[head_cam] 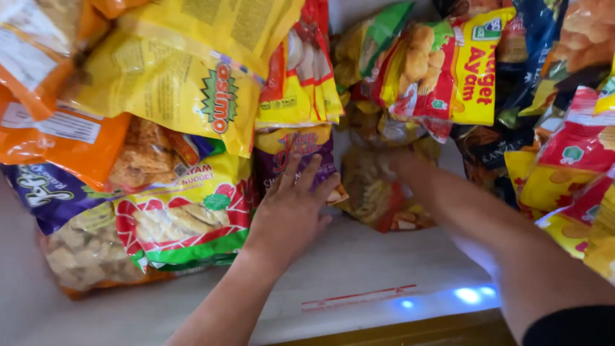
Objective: Organizing and sorting various bags of frozen food inside a chest freezer.
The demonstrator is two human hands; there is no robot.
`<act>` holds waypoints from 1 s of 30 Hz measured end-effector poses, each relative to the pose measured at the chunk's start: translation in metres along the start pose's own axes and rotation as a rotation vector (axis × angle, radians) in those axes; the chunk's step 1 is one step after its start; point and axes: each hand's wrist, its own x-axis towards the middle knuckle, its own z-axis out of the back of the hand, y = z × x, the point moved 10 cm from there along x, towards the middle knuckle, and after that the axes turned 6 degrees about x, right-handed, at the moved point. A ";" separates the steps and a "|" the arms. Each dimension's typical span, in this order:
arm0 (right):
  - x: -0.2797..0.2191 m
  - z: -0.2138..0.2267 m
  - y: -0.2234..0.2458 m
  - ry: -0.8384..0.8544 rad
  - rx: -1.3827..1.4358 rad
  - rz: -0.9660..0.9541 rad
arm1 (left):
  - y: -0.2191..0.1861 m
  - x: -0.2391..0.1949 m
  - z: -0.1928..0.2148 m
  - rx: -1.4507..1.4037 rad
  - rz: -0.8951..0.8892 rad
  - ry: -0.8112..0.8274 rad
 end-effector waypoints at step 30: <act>-0.115 0.002 0.145 0.695 -0.131 0.620 | 0.007 -0.005 -0.007 0.068 0.073 0.103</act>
